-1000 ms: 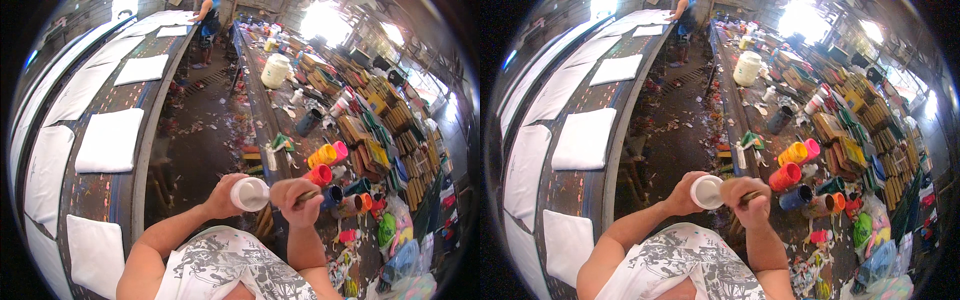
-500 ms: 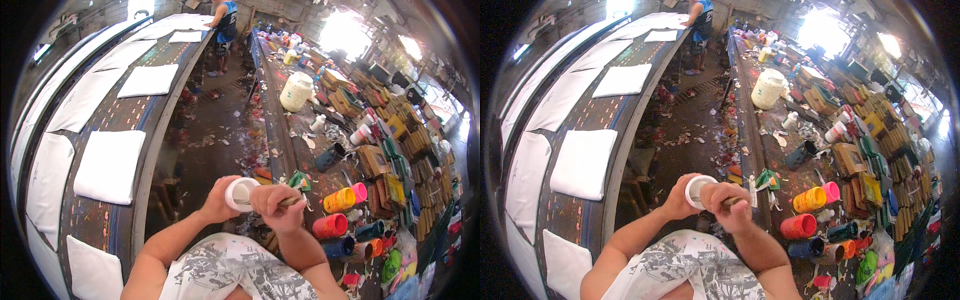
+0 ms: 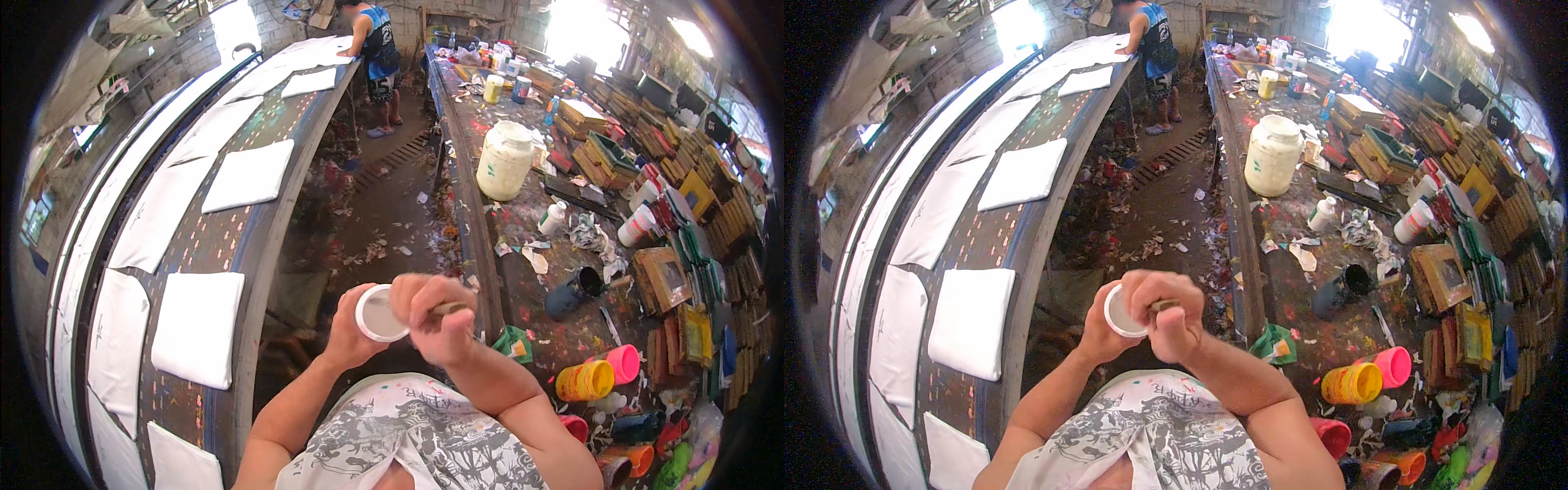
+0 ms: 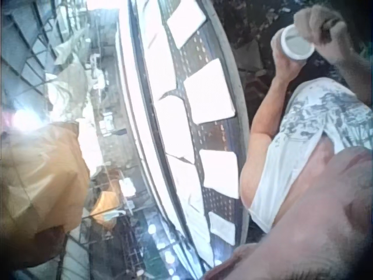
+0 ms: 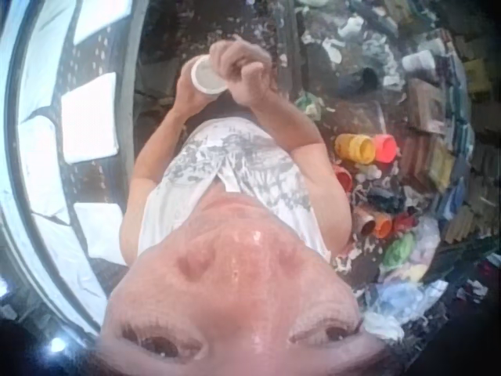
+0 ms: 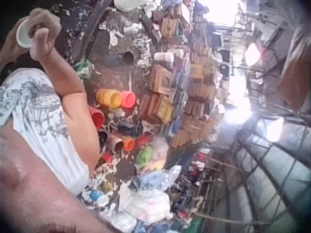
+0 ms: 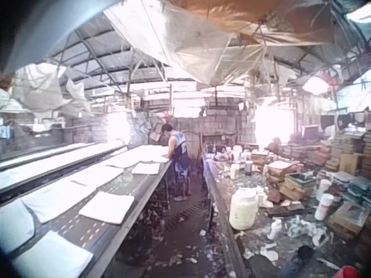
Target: The person pours a white liquid from a plastic jug into a small container, then uses a stick to stir the mixture. They wipe a yellow-framed screen with a cloth and continue mixing the contents of the container.
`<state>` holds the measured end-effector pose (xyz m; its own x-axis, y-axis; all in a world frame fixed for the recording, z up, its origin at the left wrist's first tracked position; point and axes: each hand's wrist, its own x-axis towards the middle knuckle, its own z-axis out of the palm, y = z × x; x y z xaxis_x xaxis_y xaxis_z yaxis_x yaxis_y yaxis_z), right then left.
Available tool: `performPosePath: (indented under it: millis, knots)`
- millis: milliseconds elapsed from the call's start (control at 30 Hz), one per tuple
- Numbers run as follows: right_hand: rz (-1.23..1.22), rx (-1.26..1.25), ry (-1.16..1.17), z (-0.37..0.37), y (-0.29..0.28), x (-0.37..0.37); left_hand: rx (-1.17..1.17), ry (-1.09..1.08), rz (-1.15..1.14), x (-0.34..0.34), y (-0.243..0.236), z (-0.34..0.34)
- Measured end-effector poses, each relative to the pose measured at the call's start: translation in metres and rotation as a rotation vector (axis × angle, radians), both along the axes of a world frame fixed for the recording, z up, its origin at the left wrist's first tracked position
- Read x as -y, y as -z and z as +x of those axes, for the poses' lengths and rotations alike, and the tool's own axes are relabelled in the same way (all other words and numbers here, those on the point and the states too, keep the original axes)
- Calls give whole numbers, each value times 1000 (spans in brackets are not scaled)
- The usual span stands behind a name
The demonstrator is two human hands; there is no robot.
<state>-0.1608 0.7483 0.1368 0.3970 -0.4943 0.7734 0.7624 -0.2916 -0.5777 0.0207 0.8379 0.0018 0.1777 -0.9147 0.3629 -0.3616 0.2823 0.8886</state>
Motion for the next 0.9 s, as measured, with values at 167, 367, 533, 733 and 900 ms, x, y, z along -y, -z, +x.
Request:
performPosePath:
  millis: [167,367,533,733,900]
  knots:
    - [40,-117,-124,6,2,60,100,-18,15,46,12,31]
    - [191,-85,-179,60,19,120,100,-25,39,133,26,74]
    - [19,-82,90,113,11,205,55,6,-6,221,23,115]
    - [11,-373,0,160,-8,290,2,97,-24,317,14,184]
    - [150,8,188,226,3,335,2,117,-48,396,19,215]
